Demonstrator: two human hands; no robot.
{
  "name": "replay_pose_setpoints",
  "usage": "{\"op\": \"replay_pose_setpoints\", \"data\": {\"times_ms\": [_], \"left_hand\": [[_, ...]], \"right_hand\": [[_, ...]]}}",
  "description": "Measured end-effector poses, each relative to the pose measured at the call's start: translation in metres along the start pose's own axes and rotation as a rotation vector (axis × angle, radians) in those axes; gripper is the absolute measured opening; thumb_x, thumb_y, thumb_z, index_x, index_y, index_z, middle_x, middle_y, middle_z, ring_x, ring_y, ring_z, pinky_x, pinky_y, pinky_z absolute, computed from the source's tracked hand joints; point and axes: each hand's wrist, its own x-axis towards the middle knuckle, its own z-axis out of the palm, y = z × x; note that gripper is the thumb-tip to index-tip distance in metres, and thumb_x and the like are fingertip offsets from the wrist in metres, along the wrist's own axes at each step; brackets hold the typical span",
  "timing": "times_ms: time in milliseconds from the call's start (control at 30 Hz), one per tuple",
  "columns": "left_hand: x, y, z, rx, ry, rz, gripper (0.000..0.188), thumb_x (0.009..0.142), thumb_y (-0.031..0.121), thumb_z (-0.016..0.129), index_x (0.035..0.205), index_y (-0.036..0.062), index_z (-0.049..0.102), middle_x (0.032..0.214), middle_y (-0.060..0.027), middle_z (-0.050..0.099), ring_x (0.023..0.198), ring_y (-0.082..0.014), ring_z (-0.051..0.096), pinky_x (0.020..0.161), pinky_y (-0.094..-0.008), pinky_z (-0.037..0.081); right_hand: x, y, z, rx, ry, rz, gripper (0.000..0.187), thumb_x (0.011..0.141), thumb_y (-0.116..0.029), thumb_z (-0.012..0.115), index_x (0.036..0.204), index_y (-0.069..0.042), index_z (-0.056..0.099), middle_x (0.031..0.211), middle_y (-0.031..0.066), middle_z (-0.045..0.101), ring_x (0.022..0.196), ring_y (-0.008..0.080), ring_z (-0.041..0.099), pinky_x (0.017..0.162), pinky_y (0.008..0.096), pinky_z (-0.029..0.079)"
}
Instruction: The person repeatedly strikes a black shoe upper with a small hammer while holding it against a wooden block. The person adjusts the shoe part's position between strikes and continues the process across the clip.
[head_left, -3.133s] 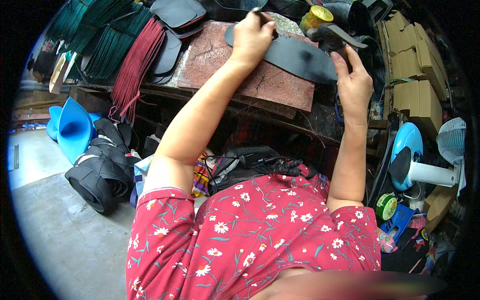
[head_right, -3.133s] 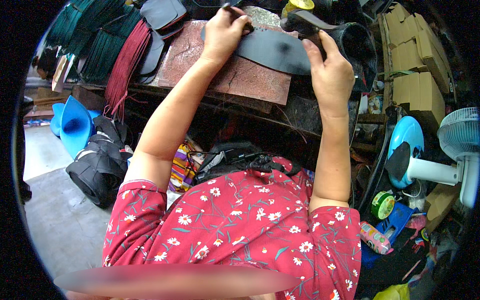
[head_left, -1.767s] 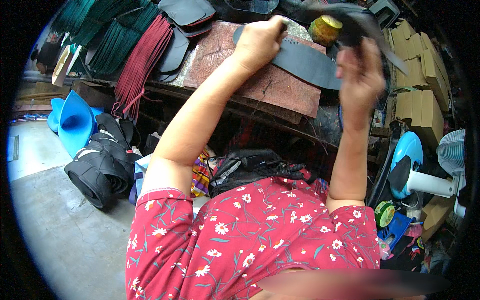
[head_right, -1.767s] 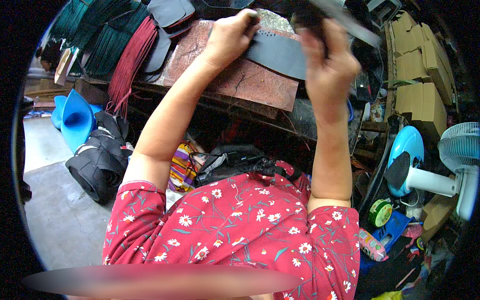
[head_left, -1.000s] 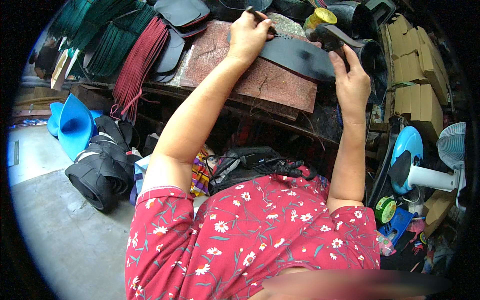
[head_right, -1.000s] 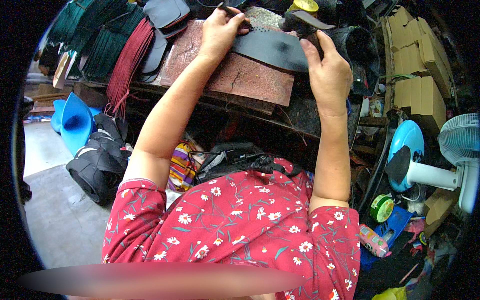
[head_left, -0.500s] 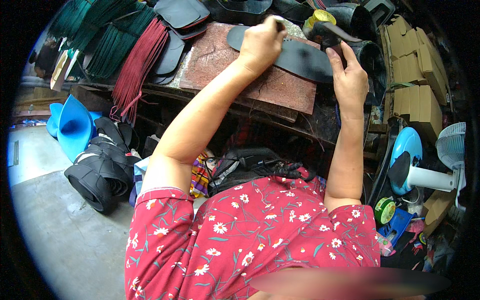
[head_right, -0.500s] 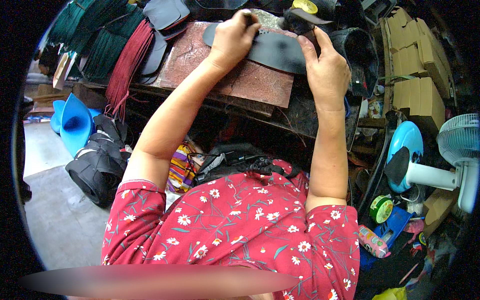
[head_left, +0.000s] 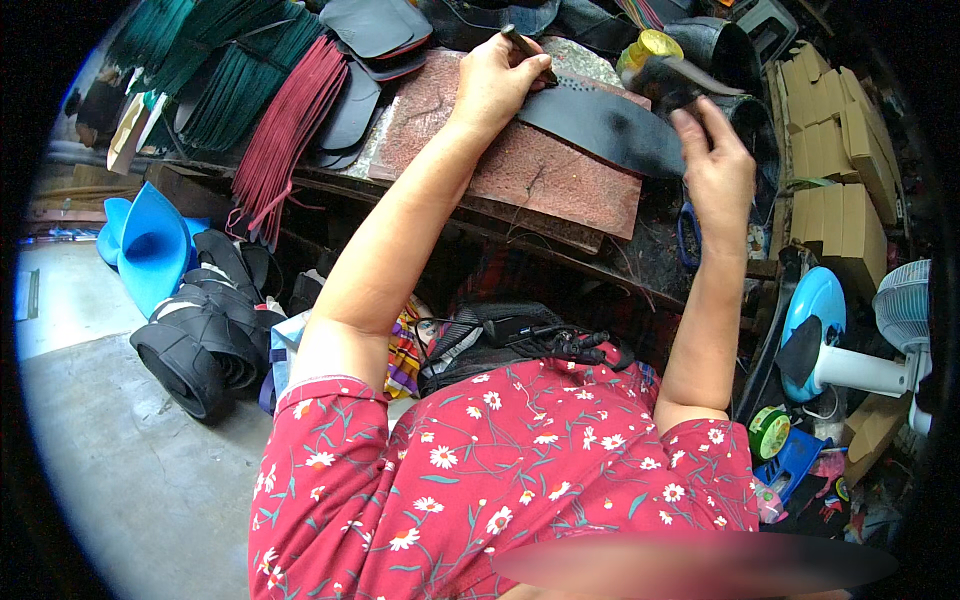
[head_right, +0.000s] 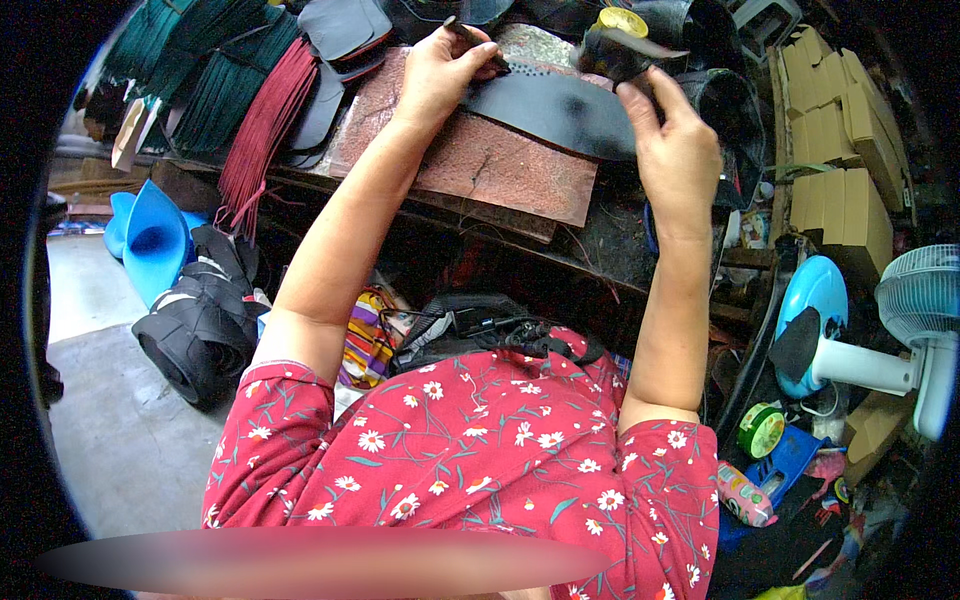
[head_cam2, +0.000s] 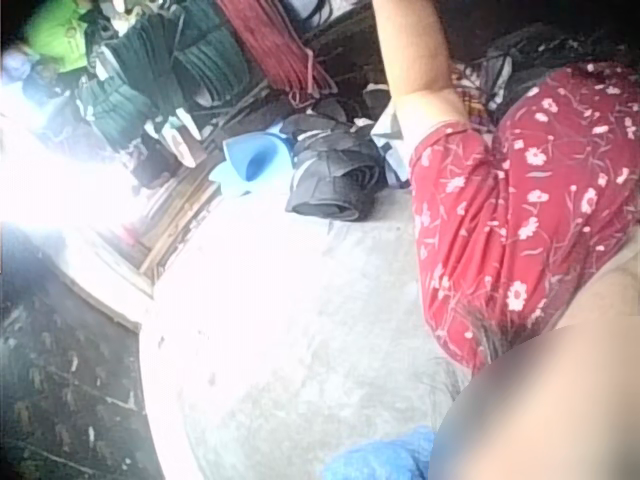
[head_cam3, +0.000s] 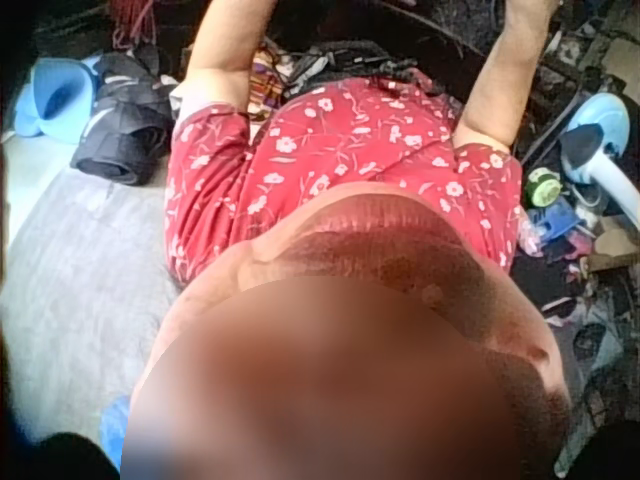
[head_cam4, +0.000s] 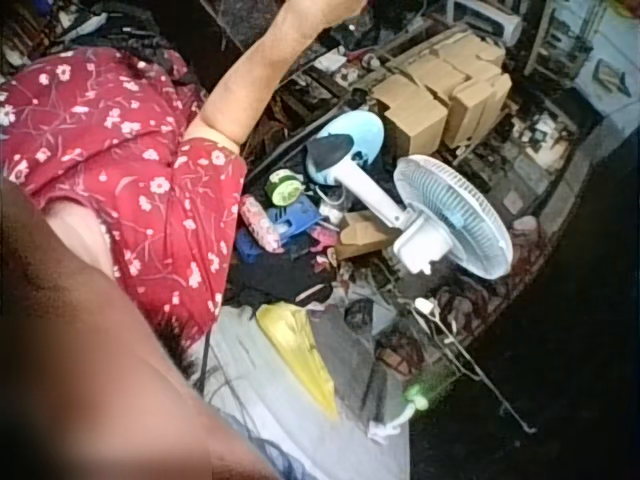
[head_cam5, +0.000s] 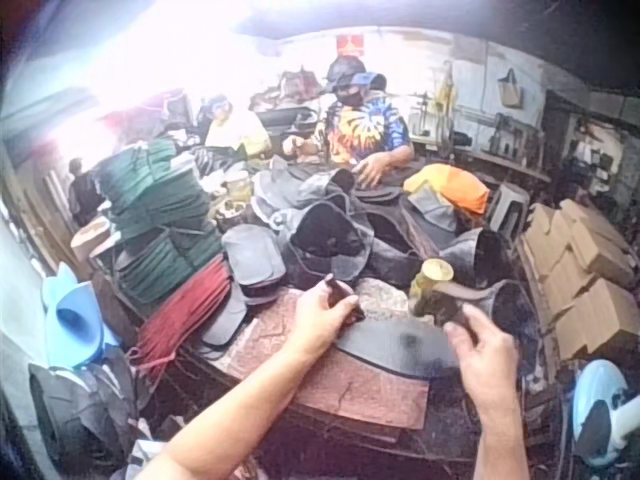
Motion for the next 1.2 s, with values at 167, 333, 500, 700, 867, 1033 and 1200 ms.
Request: {"op": "replay_pose_setpoints", "data": {"times_ms": [167,333,500,700,867,1033,1200], "left_hand": [[-0.004,0.011,0.006,0.352,0.027,0.217,0.017,0.082,0.016,0.073,0.092,0.0043,0.066,0.079,-0.0146,0.07,0.069,-0.025,0.07,0.064,-0.0348,0.055],[-0.012,0.021,0.024,0.829,-0.057,0.64,0.017,0.082,0.013,0.067,0.095,0.0054,0.058,0.073,-0.019,0.066,0.071,-0.0355,0.067,0.064,-0.0436,0.054],[0.0,0.008,0.013,-0.1,0.128,-0.104,0.013,0.089,0.009,0.065,0.091,-0.0035,0.062,0.078,-0.0121,0.07,0.069,-0.0151,0.07,0.061,-0.0263,0.058],[-0.003,0.007,0.012,0.217,-0.039,0.086,0.017,0.087,0.012,0.069,0.097,-0.0002,0.063,0.084,-0.01,0.072,0.074,-0.0142,0.069,0.067,-0.0281,0.057],[-0.012,0.021,0.024,0.695,-0.049,0.518,0.018,0.085,0.02,0.07,0.094,0.0066,0.064,0.081,-0.0185,0.068,0.078,-0.0333,0.069,0.069,-0.0371,0.054],[-0.005,0.015,0.021,0.083,0.033,-0.039,0.014,0.088,0.008,0.065,0.095,-0.0009,0.058,0.075,-0.0137,0.069,0.067,-0.0201,0.069,0.06,-0.0318,0.057],[-0.001,0.006,0.01,-0.304,0.143,-0.061,0.01,0.088,0.005,0.064,0.093,-0.003,0.059,0.082,-0.0125,0.069,0.07,-0.0161,0.069,0.061,-0.0276,0.059]], "right_hand": [[-0.005,-0.036,-0.033,0.482,0.289,-0.349,0.034,0.091,-0.029,0.069,0.116,-0.007,0.066,0.081,0.0106,0.07,0.079,0.0258,0.071,0.065,0.0357,0.054],[-0.01,-0.026,0.007,0.045,-0.008,-0.244,0.044,0.093,-0.046,0.06,0.113,-0.007,0.065,0.093,0.0195,0.07,0.087,0.0374,0.069,0.072,0.042,0.054],[-0.01,0.009,0.014,-0.06,0.13,-0.195,0.045,0.091,-0.049,0.06,0.119,-0.014,0.066,0.092,0.018,0.071,0.086,0.0357,0.069,0.074,0.0395,0.054],[-0.014,-0.031,-0.033,0.372,0.22,-0.282,0.035,0.091,-0.028,0.069,0.116,-0.004,0.066,0.09,0.0118,0.073,0.075,0.0182,0.069,0.065,0.0331,0.053],[-0.015,-0.037,-0.011,0.249,0.28,-0.519,0.033,0.092,-0.03,0.067,0.114,-0.006,0.065,0.087,0.0154,0.071,0.073,0.0288,0.071,0.06,0.0376,0.052],[-0.009,-0.001,0.019,-0.119,0.052,-0.127,0.046,0.091,-0.049,0.059,0.122,-0.014,0.064,0.094,0.0171,0.071,0.091,0.0374,0.068,0.077,0.0435,0.053],[-0.01,0.017,0.017,-0.102,0.022,-0.092,0.047,0.091,-0.05,0.059,0.122,-0.015,0.064,0.094,0.018,0.071,0.09,0.0379,0.068,0.077,0.0439,0.053]]}}
